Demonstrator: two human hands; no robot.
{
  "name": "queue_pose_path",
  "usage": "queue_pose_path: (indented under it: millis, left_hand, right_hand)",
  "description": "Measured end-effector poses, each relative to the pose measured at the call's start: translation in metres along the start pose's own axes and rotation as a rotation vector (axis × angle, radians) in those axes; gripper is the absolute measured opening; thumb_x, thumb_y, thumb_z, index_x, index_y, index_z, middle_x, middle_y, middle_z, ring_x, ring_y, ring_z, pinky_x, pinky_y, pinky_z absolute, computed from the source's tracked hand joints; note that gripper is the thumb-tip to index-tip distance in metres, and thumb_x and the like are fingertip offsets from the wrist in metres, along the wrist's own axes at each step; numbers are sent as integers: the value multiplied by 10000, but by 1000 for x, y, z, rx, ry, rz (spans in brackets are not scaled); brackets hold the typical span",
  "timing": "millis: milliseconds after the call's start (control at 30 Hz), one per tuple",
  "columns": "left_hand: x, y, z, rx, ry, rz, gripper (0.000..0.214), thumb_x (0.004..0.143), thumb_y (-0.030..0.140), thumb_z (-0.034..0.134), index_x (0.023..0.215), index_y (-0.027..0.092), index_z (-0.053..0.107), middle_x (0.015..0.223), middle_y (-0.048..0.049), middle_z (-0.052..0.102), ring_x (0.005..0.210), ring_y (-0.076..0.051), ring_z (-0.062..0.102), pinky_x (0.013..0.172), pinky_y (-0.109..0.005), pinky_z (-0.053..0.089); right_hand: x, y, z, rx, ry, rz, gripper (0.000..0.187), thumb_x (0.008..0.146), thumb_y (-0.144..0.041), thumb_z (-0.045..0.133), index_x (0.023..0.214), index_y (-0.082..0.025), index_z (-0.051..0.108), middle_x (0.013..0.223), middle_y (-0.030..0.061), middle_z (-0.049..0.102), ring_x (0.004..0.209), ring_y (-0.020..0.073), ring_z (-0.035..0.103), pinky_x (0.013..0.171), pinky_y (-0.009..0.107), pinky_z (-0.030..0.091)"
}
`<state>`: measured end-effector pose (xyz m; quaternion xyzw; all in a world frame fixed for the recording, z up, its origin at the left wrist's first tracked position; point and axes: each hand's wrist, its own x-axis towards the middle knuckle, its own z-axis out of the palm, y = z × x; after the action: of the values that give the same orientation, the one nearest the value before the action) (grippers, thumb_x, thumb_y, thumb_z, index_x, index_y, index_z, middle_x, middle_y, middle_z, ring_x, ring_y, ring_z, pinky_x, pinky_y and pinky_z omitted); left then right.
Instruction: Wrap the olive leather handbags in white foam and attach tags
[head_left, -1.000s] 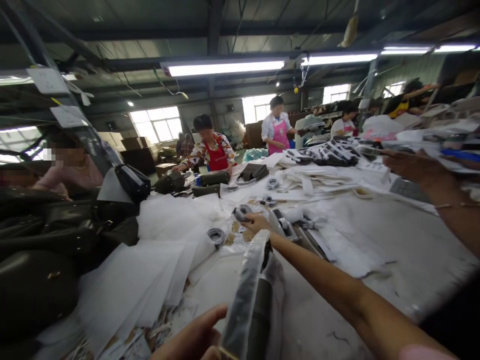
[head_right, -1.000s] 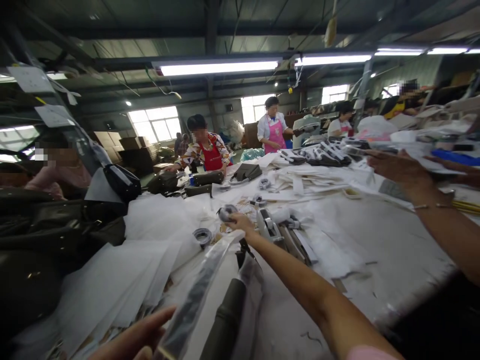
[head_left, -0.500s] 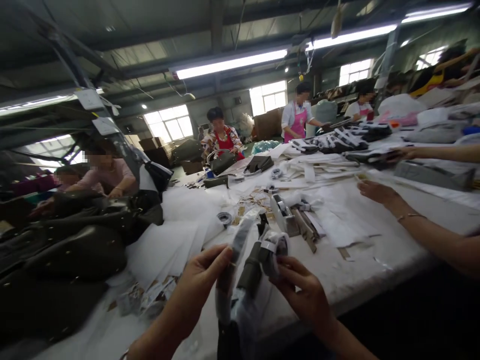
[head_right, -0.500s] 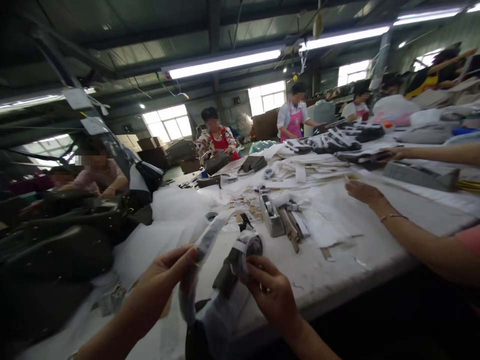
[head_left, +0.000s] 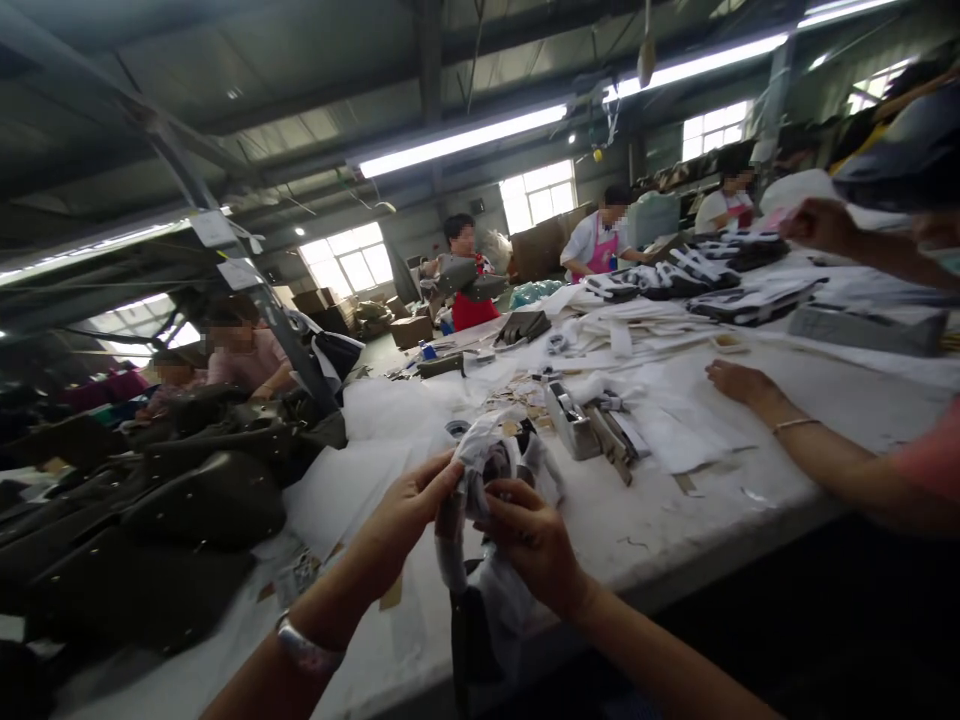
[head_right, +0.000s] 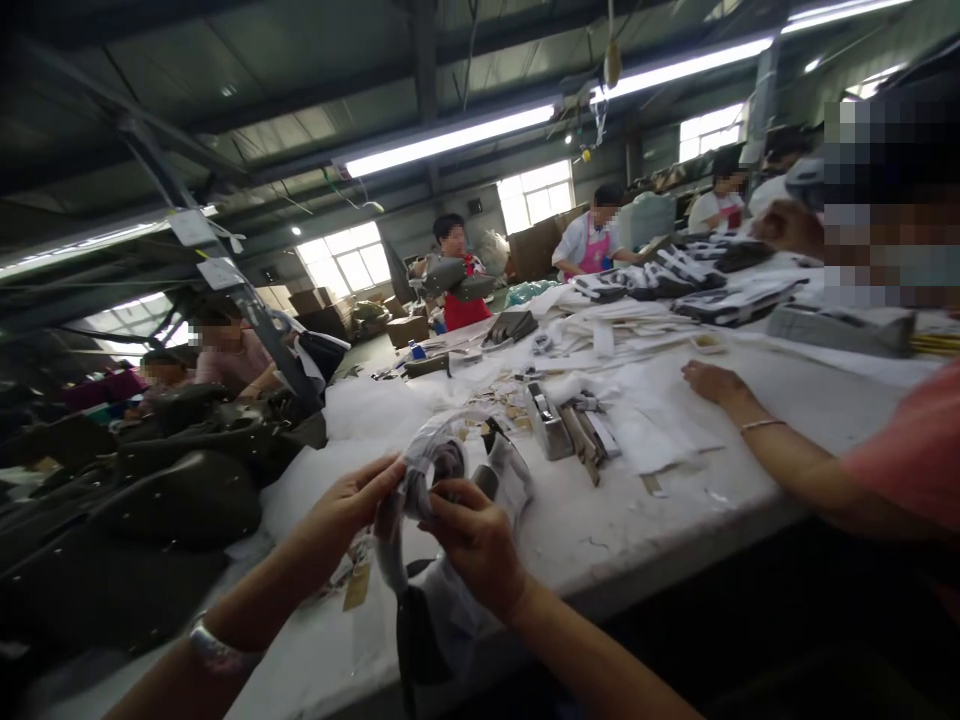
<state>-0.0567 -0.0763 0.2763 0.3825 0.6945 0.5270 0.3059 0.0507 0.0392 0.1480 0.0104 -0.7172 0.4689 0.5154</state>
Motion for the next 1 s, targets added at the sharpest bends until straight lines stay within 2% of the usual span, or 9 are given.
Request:
queue_pose_path:
  millis: [100,167,333,433,500,600,733,867,1000]
  left_hand:
    - [0,7,-5,-20,-126,-36,520,869,537,604,1269,206,635,1123,-62,717,947,-225,657,801,-273,507]
    - [1,6,-7,-77,-135,-59,558,874,514,611,1337,205,577,1173,-75,706,1012,-245,657,857,-298,509]
    - [2,-4,-3,-93,41,-47,667,837,515,661,1411,222,489,1194,-62,710,1034,-235,674,909,-301,516]
    - [4,-4,-3,-98,95,-71,741,784,559,697,1423,259,472,1123,-50,741,970,-238,702,854,-307,555]
    - [10,-1,-8,-99,147,-68,761,752,568,723,1416,288,480,1068,-37,757,935,-222,712,812,-274,567]
    - [25,2,-21,-87,235,2,736,734,555,748,1389,322,509,1039,-15,761,915,-198,711,767,-226,566]
    - [39,3,-27,-48,244,52,739,716,556,760,1378,333,520,992,-3,764,907,-211,711,721,-218,566]
    - [33,0,-19,22,103,-36,790,672,575,778,1372,303,532,948,-24,770,883,-250,717,700,-253,577]
    - [21,-8,-15,51,76,-106,786,678,601,755,1360,268,548,944,-46,771,892,-290,715,748,-331,590]
  right_hand:
    - [2,2,4,22,-17,-29,250,904,-252,653,1143,-262,725,1139,78,650,986,185,670,860,295,589]
    - [4,2,5,-1,-33,-52,245,921,-261,628,1147,-263,722,1152,76,651,1012,188,666,897,307,582]
    - [8,-3,-5,-142,-131,-151,344,930,-244,605,1272,-263,639,1230,89,641,1045,187,668,908,293,570]
    - [3,5,-37,-173,-118,-140,319,936,-236,590,1250,-249,640,1197,82,659,1056,184,661,927,304,558]
    - [-2,23,-73,-289,-15,1,239,947,-255,562,1153,-227,681,1114,75,682,958,170,682,864,290,573]
    - [0,65,-139,-684,86,376,251,954,-319,521,1106,-197,679,1104,70,685,849,151,682,768,263,573]
    - [24,128,-210,-910,104,580,305,925,-259,519,1145,-98,655,1142,151,668,900,196,673,841,313,531]
    - [51,174,-234,-1056,19,757,316,903,-299,588,1094,-66,681,1116,207,679,1018,272,660,882,341,489]
    - [64,196,-238,-1117,-141,901,250,902,-353,633,958,-119,700,1012,129,711,995,253,666,868,375,504]
